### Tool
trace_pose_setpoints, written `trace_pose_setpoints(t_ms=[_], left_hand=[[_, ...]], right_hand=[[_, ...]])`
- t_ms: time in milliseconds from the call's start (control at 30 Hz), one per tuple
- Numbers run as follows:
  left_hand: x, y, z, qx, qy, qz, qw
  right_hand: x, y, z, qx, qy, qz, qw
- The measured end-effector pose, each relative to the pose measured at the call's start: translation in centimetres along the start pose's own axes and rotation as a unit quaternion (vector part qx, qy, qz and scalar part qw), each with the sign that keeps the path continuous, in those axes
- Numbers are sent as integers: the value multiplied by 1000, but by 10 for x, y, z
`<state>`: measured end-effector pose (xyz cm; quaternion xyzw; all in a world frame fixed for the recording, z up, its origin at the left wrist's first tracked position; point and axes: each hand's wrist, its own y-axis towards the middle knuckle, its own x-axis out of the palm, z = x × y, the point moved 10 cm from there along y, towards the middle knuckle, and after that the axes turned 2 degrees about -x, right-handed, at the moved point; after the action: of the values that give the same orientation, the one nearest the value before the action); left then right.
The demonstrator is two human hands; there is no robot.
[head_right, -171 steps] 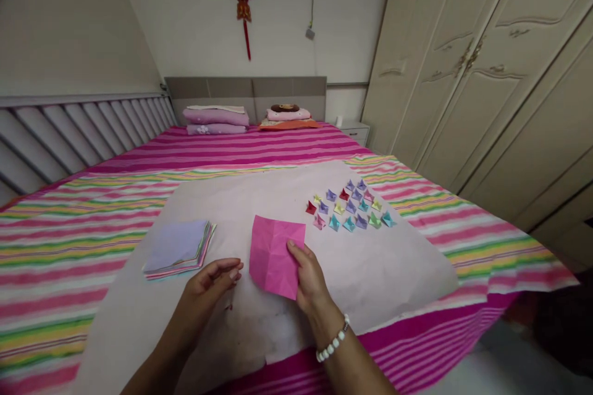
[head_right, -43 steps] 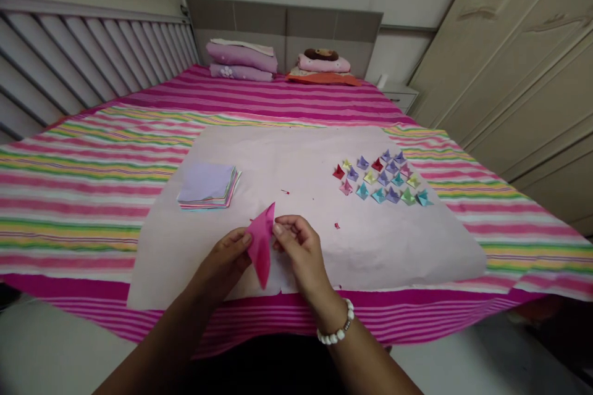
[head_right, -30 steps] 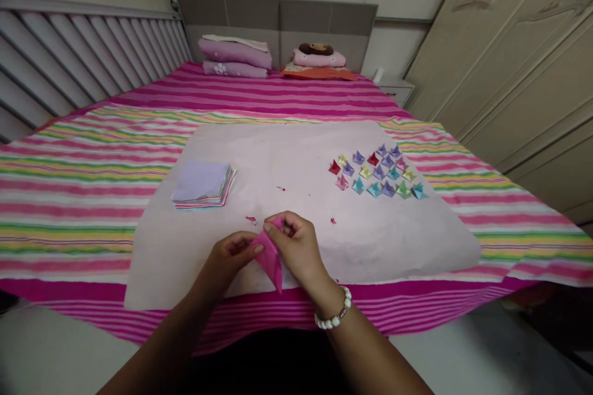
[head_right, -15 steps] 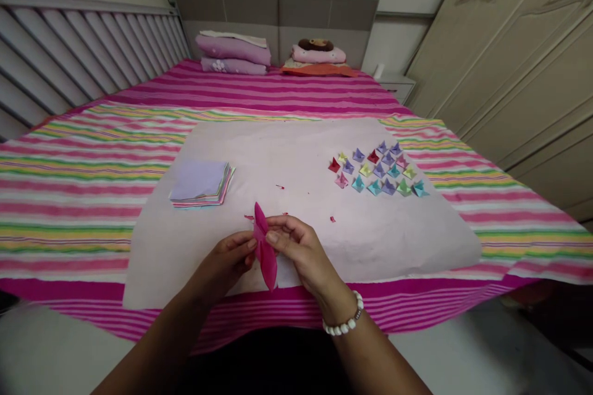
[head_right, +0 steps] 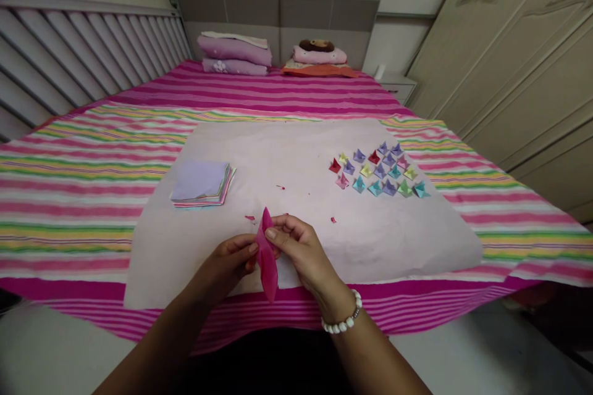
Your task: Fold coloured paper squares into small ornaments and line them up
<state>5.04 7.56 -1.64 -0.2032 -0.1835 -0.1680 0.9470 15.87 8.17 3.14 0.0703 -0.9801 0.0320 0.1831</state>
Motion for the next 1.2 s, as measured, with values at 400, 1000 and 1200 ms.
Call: trace_pose_setpoints(t_ms=[400,1000,1200], left_hand=[[-6,1,-2,-1,11,20,1000],[-14,2,11,44,115,36,992],[-11,7,7,40,63,56,996]], right_hand=[[-6,0,-7,-50,-61,4,997],[-6,5,-11,-60,-158,-15,985],[-4,7,-4,-82,-170,-8,982]])
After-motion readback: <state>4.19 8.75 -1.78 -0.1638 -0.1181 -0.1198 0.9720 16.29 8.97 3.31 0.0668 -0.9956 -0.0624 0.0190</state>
